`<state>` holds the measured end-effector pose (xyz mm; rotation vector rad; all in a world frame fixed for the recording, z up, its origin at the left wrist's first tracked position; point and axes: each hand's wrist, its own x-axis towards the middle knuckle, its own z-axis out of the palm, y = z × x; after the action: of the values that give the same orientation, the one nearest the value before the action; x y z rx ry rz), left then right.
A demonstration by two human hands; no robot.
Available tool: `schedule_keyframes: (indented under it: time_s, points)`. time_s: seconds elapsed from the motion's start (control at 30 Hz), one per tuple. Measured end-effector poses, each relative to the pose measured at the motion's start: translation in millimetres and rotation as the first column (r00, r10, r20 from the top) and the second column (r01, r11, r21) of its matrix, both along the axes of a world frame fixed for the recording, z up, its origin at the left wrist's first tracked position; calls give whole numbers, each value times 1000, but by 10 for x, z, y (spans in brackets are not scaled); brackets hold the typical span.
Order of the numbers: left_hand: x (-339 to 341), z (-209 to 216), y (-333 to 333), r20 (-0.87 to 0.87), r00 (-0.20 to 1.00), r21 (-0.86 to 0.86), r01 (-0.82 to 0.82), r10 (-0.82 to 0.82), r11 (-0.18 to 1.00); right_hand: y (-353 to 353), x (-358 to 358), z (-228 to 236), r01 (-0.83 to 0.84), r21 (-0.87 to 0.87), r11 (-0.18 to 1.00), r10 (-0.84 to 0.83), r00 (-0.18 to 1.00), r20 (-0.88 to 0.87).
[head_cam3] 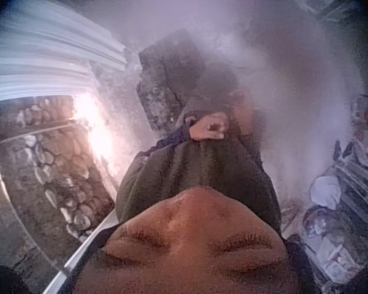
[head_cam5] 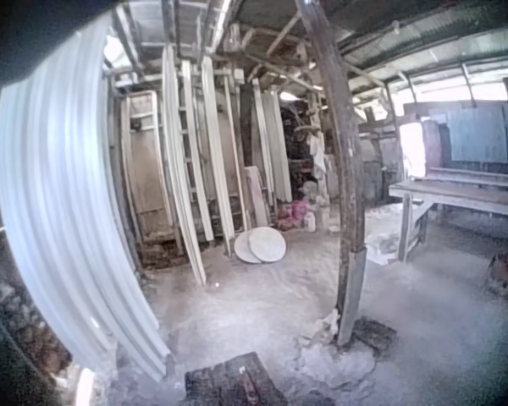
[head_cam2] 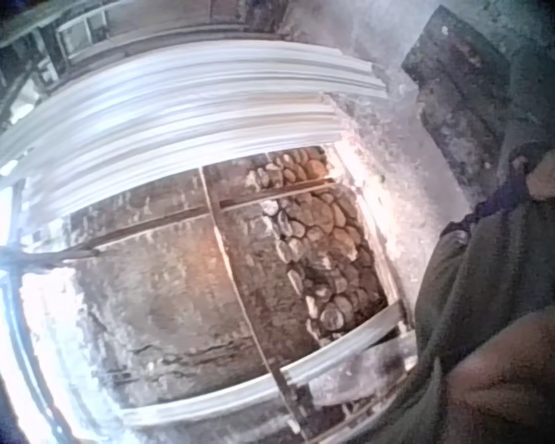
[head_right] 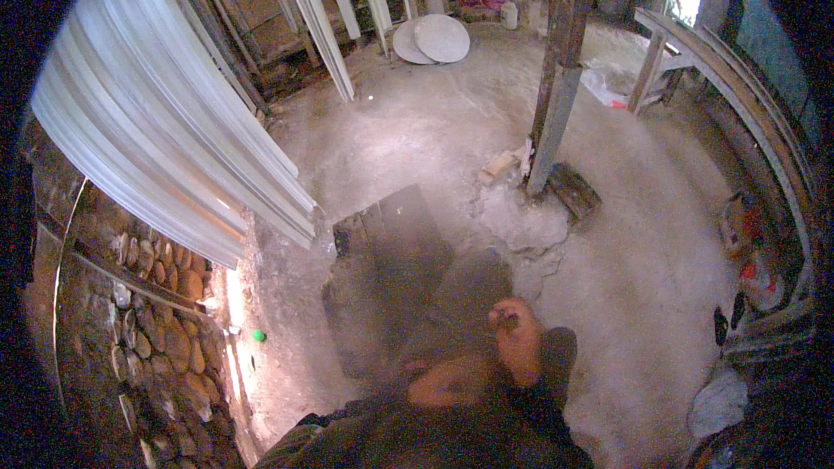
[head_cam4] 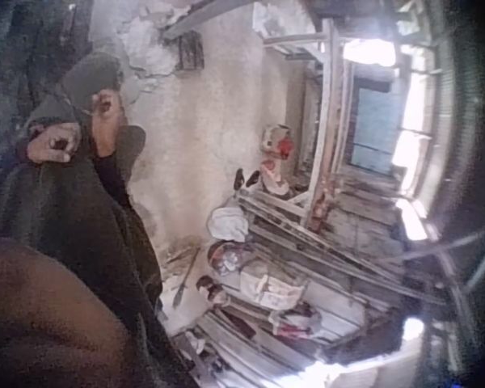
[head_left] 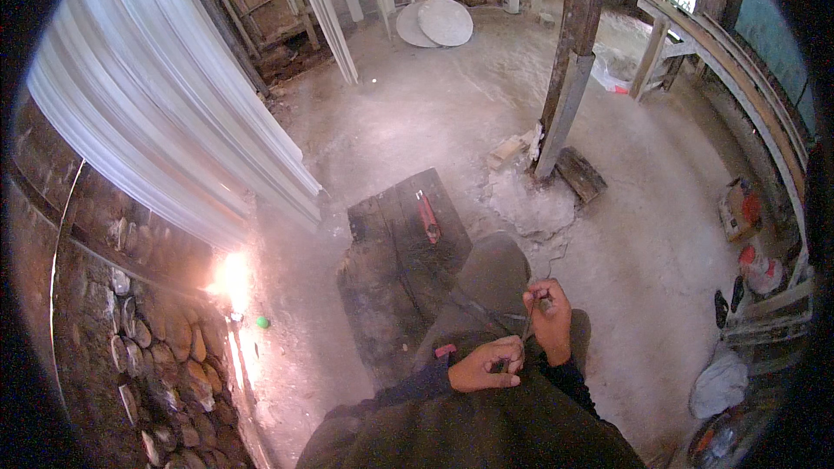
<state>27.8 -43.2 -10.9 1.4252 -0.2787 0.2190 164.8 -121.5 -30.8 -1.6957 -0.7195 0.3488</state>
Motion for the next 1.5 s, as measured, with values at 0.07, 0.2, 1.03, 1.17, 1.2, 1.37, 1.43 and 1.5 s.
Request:
schedule_keyframes:
  time_s: [0.07,0.2,1.03,1.17,1.2,1.37,1.43,1.5]
  points:
    - [-45,-95,-17,-70,996,92,-54,61,994,13,-3,-18,-41,-19,999,42,998,49]
    - [-51,37,65,-263,965,158,30,13,987,48,16,-151,-137,-98,986,151,976,156]
    - [-342,-118,939,-254,337,491,-763,907,421,114,-211,168,-500,-257,827,536,839,91]
    - [-268,-149,1033,-204,319,489,-786,926,378,188,-311,201,-523,-237,818,570,793,217]
    - [-263,-208,1074,-212,327,470,-792,921,390,208,-322,170,-527,-247,813,577,787,220]
    - [-248,-402,1226,-252,428,459,-737,868,496,212,-285,140,-520,-236,821,562,810,169]
    - [-225,-366,1266,-312,437,453,-712,844,536,171,-264,147,-494,-211,844,516,855,61]
    - [-211,-408,1362,-361,444,394,-724,820,566,127,-199,142,-414,-263,872,441,896,51]
